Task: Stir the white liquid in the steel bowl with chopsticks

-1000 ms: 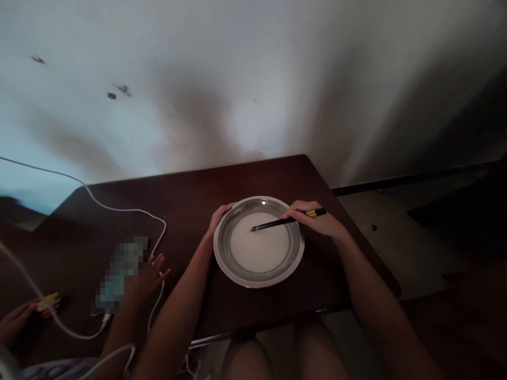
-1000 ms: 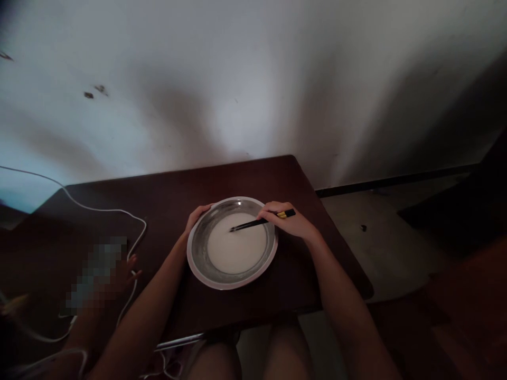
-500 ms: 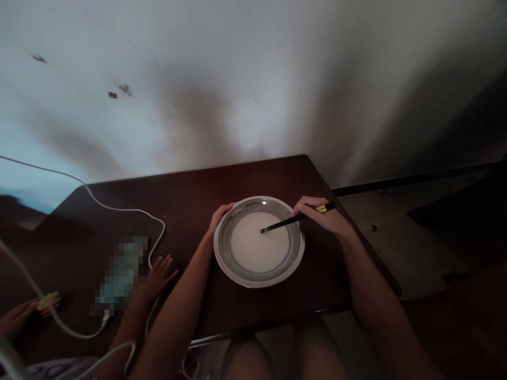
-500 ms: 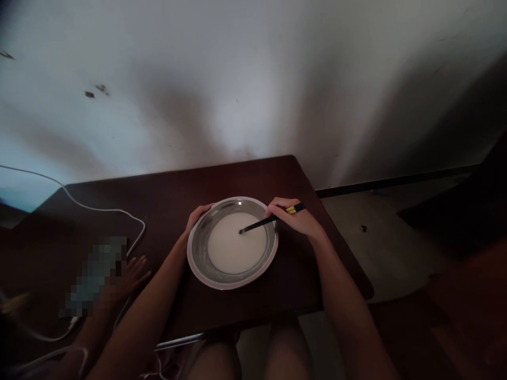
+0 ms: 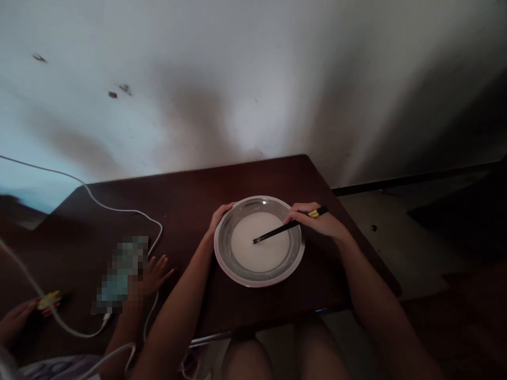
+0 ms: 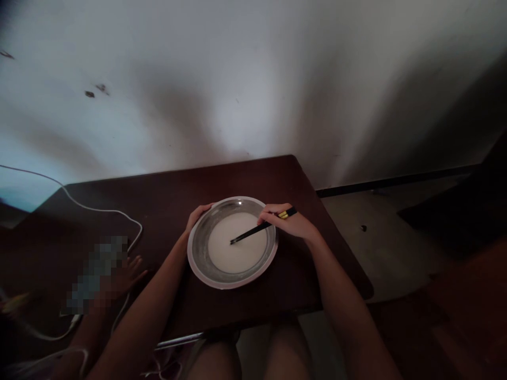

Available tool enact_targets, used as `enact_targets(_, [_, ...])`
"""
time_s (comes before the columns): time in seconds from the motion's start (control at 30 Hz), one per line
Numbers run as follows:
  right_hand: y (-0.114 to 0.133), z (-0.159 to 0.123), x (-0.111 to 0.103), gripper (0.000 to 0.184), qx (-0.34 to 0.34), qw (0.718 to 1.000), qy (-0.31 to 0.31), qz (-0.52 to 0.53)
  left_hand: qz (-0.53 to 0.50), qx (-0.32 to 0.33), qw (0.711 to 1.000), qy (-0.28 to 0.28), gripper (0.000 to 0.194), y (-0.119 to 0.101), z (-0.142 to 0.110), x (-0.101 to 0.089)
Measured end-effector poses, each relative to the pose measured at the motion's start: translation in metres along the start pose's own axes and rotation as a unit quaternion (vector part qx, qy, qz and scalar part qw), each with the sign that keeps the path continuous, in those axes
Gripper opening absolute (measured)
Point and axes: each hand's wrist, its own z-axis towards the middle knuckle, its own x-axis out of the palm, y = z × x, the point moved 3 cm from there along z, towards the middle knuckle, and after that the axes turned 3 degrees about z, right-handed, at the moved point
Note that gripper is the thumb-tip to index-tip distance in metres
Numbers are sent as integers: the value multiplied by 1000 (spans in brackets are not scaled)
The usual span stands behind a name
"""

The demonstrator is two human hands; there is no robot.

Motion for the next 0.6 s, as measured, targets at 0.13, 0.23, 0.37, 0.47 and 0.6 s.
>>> enact_targets(0.13, [-2, 1, -3, 23, -9, 999, -40, -35, -2, -3, 1000, -7, 37, 0, -2, 1])
enact_targets(0.23, [-2, 0, -7, 25, 2, 998, -60, -20, -1, -12, 1000, -6, 36, 1, -1, 1])
enact_targets(0.37, [0, 0, -1, 24, 3, 1000, -4, -10, -5, -2, 1000, 2, 35, 0, 1, 0])
enact_targets(0.47, [1, 1, -2, 22, -3, 999, -26, -29, -6, -1, 1000, -3, 35, -1, -1, 1])
enact_targets(0.6, [1, 0, -5, 25, 6, 998, -55, -4, -6, -10, 1000, 6, 36, -2, -3, 4])
